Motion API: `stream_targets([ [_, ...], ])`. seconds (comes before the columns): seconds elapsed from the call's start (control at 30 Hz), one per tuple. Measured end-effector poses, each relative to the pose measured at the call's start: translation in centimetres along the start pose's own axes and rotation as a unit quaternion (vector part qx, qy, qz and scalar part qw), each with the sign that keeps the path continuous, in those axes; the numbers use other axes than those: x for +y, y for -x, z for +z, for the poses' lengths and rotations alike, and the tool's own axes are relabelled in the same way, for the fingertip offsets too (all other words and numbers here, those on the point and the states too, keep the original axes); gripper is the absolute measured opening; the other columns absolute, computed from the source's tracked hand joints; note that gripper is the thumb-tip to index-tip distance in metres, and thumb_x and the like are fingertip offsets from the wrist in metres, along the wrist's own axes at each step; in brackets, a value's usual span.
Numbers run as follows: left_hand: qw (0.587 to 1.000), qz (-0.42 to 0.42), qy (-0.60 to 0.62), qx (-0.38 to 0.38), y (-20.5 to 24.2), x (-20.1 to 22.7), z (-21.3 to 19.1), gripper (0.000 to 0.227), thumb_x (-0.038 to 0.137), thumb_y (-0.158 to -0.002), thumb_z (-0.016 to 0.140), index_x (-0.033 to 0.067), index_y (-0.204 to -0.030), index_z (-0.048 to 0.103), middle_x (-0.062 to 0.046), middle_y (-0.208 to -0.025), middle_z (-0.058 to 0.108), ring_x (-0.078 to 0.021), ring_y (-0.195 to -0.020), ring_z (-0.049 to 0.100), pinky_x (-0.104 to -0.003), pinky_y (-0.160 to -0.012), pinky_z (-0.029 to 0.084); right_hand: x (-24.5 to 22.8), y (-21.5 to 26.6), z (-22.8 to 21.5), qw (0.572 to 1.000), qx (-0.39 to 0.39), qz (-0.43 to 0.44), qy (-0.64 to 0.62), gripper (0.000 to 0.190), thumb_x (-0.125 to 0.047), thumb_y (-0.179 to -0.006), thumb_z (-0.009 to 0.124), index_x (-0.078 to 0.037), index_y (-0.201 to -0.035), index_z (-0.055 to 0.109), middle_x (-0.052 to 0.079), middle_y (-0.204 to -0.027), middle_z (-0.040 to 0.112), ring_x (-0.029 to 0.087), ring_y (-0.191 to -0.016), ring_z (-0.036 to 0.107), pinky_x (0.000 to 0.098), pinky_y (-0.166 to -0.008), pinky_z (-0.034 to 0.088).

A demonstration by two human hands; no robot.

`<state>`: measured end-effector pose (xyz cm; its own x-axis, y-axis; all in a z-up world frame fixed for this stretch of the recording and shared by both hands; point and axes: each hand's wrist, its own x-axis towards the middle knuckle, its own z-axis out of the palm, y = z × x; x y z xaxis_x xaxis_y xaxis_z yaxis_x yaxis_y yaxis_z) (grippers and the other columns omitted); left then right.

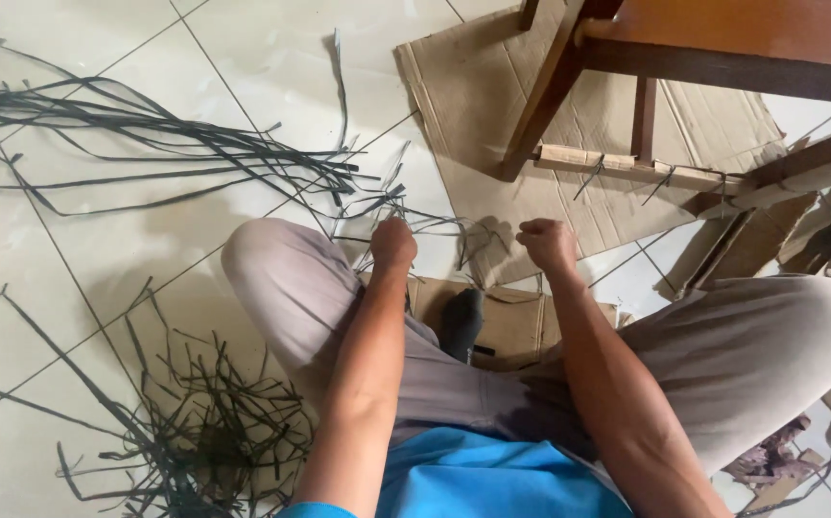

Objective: Wrapping wooden chair legs with cardboard and securing them with plastic ties

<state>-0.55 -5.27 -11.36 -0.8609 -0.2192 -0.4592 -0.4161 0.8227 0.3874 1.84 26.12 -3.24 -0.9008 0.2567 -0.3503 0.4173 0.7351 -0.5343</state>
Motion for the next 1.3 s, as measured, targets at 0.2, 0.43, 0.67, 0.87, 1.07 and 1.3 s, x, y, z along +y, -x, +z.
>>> stream_targets([
  [0.2,0.997,0.070,-0.017,-0.022,4.5,3.8,-4.1,0.025,0.018,-0.095,0.063,0.0036,-0.107,0.078,-0.021,-0.102,0.077,-0.0425,-0.107,0.073,-0.056,-0.091,0.060,0.1,0.1,1.1,0.999,-0.026,-0.022,-0.040,0.037,-0.037,-0.085,0.075,-0.033,-0.122,0.073,-0.003,-0.118,0.074,0.018,-0.107,0.071,0.0424,-0.099,0.056],
  [0.43,0.961,0.275,0.011,-0.001,10.6,7.7,-8.2,0.017,0.012,-0.089,0.068,0.0123,-0.099,0.082,-0.026,-0.101,0.076,-0.0477,-0.106,0.071,-0.057,-0.094,0.059,-7.7,6.5,-0.2,0.966,-0.156,-0.195,-0.066,0.070,-0.021,-0.086,0.071,-0.021,-0.152,0.047,0.011,-0.137,0.067,0.032,-0.097,0.075,0.0534,-0.097,0.055],
  [0.67,0.982,0.185,0.016,0.021,4.8,3.4,-4.1,0.017,0.014,-0.091,0.066,0.0195,-0.096,0.082,-0.013,-0.100,0.079,-0.0381,-0.104,0.074,-0.050,-0.092,0.062,-3.8,2.4,0.8,0.995,-0.068,-0.079,0.005,0.028,-0.044,-0.101,0.056,-0.029,-0.105,0.079,0.003,-0.101,0.078,0.031,-0.108,0.071,0.0491,-0.097,0.054],
  [0.87,1.000,0.020,-0.014,0.016,2.4,1.1,-3.8,0.018,0.021,-0.093,0.068,0.0136,-0.104,0.080,-0.017,-0.100,0.078,-0.0378,-0.101,0.075,-0.051,-0.085,0.063,-1.6,0.1,0.7,0.990,-0.002,0.048,-0.134,0.031,-0.054,-0.095,0.056,-0.035,-0.100,0.080,-0.005,-0.079,0.074,0.019,-0.080,0.069,0.0352,-0.079,0.053],
  [1.07,0.998,-0.046,-0.034,0.000,3.8,1.2,-5.6,0.026,0.021,-0.091,0.070,0.0029,-0.109,0.077,-0.023,-0.102,0.075,-0.0436,-0.106,0.072,-0.056,-0.089,0.060,-6.5,5.4,-1.9,0.930,-0.113,0.057,-0.344,0.031,-0.036,-0.098,0.061,-0.010,-0.107,0.076,0.007,-0.070,0.070,0.009,-0.050,0.046,0.0224,-0.047,0.039],
  [1.3,0.993,-0.047,-0.104,-0.014,11.8,9.1,-13.6,0.038,0.024,-0.104,0.050,0.0101,-0.132,0.071,-0.009,-0.151,0.057,-0.0547,-0.143,0.038,-0.071,-0.117,0.012,-9.7,7.2,-4.5,0.893,-0.183,0.059,-0.407,0.039,-0.036,-0.102,0.060,-0.003,-0.118,0.072,0.012,-0.089,0.075,0.000,-0.042,0.034,0.0145,-0.038,0.027],
])
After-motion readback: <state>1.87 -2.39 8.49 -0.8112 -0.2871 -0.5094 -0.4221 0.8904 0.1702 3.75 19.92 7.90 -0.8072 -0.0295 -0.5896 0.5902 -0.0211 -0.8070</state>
